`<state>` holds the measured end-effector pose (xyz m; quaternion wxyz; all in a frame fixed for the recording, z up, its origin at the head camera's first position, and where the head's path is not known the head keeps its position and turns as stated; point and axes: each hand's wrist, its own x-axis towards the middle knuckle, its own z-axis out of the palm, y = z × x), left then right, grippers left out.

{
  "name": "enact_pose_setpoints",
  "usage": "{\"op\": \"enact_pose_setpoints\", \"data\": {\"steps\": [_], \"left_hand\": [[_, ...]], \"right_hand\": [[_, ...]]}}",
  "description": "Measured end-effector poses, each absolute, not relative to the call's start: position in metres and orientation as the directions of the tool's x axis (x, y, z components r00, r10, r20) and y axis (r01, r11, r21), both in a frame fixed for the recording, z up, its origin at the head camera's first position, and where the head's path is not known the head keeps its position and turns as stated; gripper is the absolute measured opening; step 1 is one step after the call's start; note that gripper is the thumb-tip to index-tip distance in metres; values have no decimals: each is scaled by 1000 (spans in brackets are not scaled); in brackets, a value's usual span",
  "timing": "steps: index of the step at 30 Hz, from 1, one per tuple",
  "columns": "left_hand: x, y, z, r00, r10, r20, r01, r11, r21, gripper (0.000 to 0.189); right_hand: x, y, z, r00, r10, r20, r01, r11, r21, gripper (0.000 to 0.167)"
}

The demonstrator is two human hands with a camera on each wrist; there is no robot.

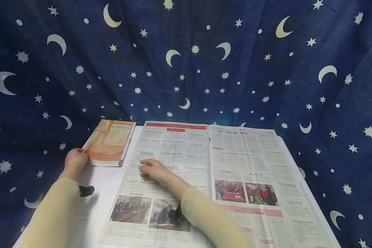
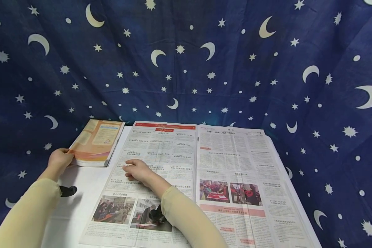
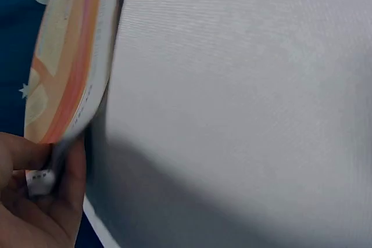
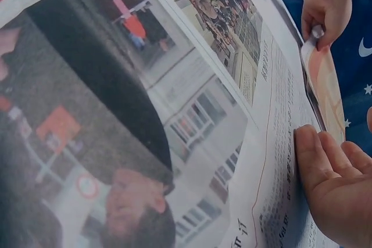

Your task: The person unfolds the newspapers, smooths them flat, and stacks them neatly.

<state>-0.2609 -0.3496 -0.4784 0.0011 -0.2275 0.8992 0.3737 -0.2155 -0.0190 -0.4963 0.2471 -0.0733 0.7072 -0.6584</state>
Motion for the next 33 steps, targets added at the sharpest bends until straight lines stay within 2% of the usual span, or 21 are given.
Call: {"op": "enact_pose_setpoints", "data": {"steps": [4, 9, 17, 22, 28, 33], "left_hand": [[-264, -354, -478, -887, -380, -263, -421, 429, 799, 52], [-262, -355, -470, -890, -348, -293, -391, 255, 885, 54], [-255, -352, -460, -916, -275, -292, -356, 223, 908, 58], [-251, -344, -455, -937, -210, -279, -311, 139, 940, 64], [-247, -321, -447, -964, -126, -236, -241, 31, 970, 66], [-243, -289, -441, -976, -83, -201, -203, 16, 979, 62]], "right_hand": [[-217, -16, -498, -866, -434, -251, 220, 120, -968, 51], [-219, -14, -497, -866, -429, -259, 232, 115, -966, 51], [-225, -15, -496, -864, -428, -265, 268, 54, -962, 50], [-226, -13, -492, -860, -450, -239, 271, -7, -963, 53], [-231, -8, -488, -868, -442, -227, 292, -84, -953, 64], [-239, 0, -478, -889, -397, -229, 311, -155, -938, 76]]}}
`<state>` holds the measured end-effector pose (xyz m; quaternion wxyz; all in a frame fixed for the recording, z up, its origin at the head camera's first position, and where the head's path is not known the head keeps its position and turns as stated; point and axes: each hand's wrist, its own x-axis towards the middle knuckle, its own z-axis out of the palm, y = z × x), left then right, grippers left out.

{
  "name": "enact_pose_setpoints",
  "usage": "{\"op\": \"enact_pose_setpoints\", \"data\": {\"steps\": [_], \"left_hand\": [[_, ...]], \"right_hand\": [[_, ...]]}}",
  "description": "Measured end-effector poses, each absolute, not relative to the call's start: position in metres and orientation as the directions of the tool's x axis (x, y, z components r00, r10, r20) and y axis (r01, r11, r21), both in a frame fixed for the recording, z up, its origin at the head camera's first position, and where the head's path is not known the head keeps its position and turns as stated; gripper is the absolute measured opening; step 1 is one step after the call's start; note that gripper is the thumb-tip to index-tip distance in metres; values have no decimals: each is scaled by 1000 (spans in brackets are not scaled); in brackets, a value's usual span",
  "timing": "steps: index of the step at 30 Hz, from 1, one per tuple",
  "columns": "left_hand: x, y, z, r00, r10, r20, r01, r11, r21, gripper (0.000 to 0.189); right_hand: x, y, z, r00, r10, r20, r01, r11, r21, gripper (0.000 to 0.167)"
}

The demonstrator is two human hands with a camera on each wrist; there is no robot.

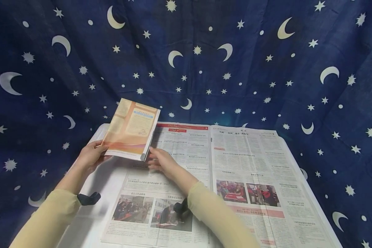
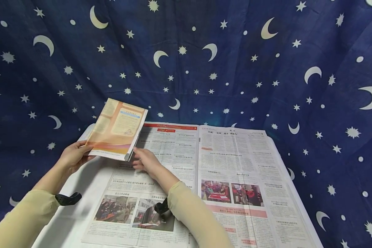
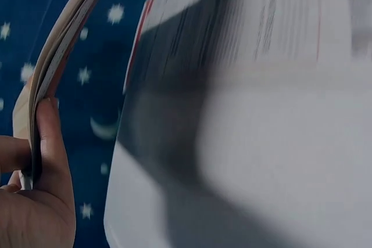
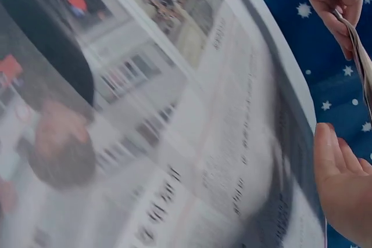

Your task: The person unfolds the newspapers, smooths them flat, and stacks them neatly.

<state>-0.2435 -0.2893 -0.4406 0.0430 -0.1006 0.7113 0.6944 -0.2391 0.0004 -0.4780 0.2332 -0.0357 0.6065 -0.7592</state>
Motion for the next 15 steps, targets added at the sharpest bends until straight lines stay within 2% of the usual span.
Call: {"op": "enact_pose_setpoints", "data": {"steps": [5, 11, 15], "left_hand": [[-239, -257, -439, -980, -53, -193, -193, -8, 981, 59], [-235, -228, -441, -980, -27, -195, -195, 6, 981, 58], [-233, -213, -444, -976, -12, -216, -217, 20, 976, 58]], "right_hand": [[-248, 16, -471, -911, -357, -207, 293, -207, -934, 72], [-251, 40, -467, -936, -310, -164, 243, -236, -941, 55], [-249, 58, -466, -952, -262, -157, 215, -209, -954, 48]]}}
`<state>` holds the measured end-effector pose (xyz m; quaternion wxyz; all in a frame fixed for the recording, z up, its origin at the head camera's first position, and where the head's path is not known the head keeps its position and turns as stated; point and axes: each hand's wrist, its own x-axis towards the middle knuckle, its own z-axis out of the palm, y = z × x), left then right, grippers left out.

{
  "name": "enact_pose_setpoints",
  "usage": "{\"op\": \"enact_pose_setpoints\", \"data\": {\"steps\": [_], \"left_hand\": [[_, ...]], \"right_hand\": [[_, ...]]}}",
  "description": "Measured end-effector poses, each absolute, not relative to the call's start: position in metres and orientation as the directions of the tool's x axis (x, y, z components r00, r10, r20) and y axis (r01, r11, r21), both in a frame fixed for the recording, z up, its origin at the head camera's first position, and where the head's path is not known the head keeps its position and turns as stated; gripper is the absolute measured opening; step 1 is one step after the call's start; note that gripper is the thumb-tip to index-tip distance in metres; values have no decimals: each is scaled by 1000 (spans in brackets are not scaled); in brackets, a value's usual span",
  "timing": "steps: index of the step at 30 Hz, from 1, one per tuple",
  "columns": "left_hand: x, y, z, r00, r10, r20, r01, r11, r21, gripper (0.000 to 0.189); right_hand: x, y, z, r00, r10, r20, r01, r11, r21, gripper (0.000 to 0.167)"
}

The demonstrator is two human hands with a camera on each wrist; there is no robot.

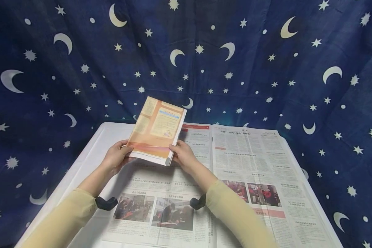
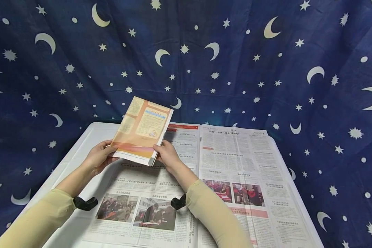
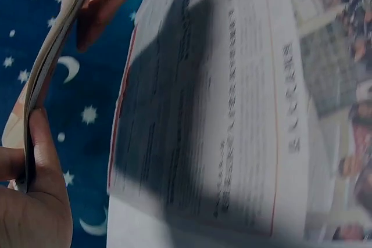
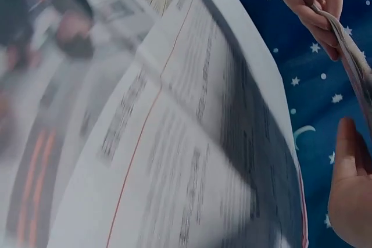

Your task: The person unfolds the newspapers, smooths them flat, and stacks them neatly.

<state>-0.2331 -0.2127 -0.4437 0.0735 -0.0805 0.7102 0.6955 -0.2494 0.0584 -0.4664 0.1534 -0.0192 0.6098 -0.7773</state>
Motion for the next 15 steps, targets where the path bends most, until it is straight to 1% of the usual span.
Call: {"op": "enact_pose_setpoints", "data": {"steps": [4, 8, 12, 15], "left_hand": [[-230, -199, -447, -972, 18, -233, -231, 56, 971, 57], [-226, -186, -450, -967, 74, -244, -237, 93, 967, 57], [-226, -172, -455, -951, 173, -254, -242, 90, 966, 55], [-227, -162, -459, -927, 258, -271, -261, 75, 962, 50]], "right_hand": [[-246, 82, -466, -966, -211, -151, 176, -106, -979, 48], [-242, 105, -468, -972, -189, -141, 143, 3, -990, 48], [-239, 128, -470, -974, -176, -144, 131, 83, -988, 47], [-236, 144, -473, -974, -166, -155, 137, 118, -984, 46]]}}
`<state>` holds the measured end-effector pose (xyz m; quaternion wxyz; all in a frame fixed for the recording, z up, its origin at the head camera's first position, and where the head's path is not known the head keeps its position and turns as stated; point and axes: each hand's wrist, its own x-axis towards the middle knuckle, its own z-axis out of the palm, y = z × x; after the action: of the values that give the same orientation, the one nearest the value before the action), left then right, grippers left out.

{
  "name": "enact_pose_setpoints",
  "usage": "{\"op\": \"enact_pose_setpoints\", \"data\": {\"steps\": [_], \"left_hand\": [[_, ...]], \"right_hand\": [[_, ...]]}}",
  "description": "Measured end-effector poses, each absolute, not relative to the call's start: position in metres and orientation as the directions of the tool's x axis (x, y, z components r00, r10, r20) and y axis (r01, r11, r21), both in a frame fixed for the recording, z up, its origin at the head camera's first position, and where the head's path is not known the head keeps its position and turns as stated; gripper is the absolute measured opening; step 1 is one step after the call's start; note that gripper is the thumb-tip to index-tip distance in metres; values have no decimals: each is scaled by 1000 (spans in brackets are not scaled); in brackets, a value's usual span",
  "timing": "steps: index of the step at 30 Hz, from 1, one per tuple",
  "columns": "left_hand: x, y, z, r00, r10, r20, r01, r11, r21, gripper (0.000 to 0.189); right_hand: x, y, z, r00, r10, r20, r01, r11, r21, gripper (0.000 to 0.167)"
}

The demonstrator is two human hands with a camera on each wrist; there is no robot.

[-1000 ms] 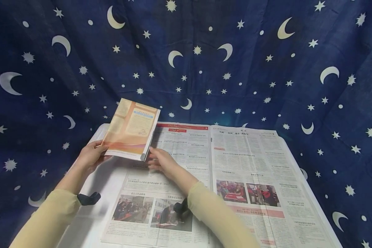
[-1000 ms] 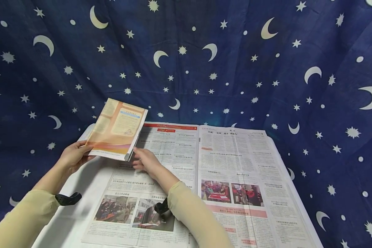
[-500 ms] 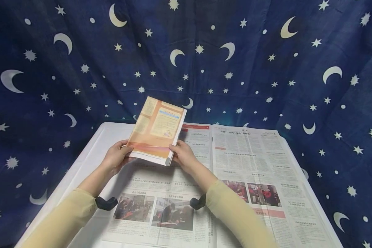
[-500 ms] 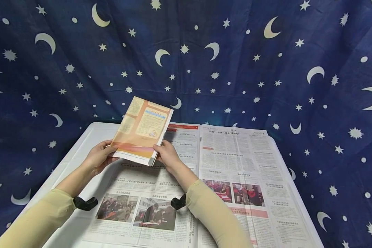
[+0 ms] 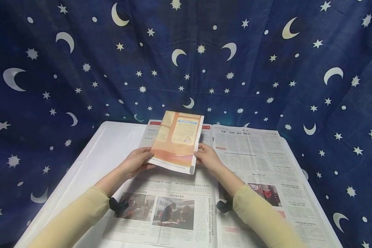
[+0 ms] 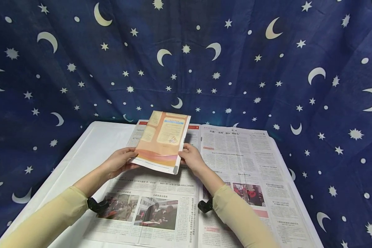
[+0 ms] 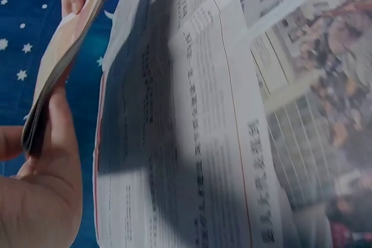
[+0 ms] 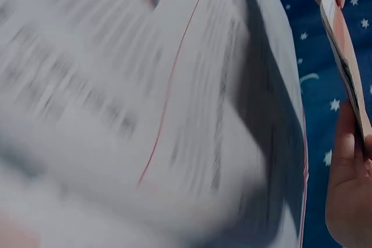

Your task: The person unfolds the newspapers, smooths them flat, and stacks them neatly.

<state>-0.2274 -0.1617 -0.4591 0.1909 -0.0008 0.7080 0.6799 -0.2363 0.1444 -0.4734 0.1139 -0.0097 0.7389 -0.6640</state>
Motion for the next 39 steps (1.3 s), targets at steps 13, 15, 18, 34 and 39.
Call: {"op": "enact_pose_setpoints", "data": {"steps": [13, 15, 18, 34, 39], "left_hand": [[-226, -97, -470, -839, 443, -317, -298, 113, 948, 35], [-223, -88, -473, -821, 464, -332, -309, 127, 942, 33], [-219, -76, -478, -795, 491, -357, -331, 143, 933, 31], [-197, -34, -493, -722, 576, -384, -225, 329, 917, 14], [-191, -31, -494, -716, 567, -406, -194, 397, 897, 18]], "right_hand": [[-219, 218, -485, -978, -105, -182, 145, 294, -945, 48], [-214, 229, -486, -976, -99, -196, 158, 308, -938, 47], [-205, 246, -489, -971, -104, -213, 167, 341, -925, 46], [-171, 292, -497, -944, -130, -304, 243, 350, -905, 46], [-166, 296, -500, -935, -119, -335, 276, 352, -895, 47]]}}
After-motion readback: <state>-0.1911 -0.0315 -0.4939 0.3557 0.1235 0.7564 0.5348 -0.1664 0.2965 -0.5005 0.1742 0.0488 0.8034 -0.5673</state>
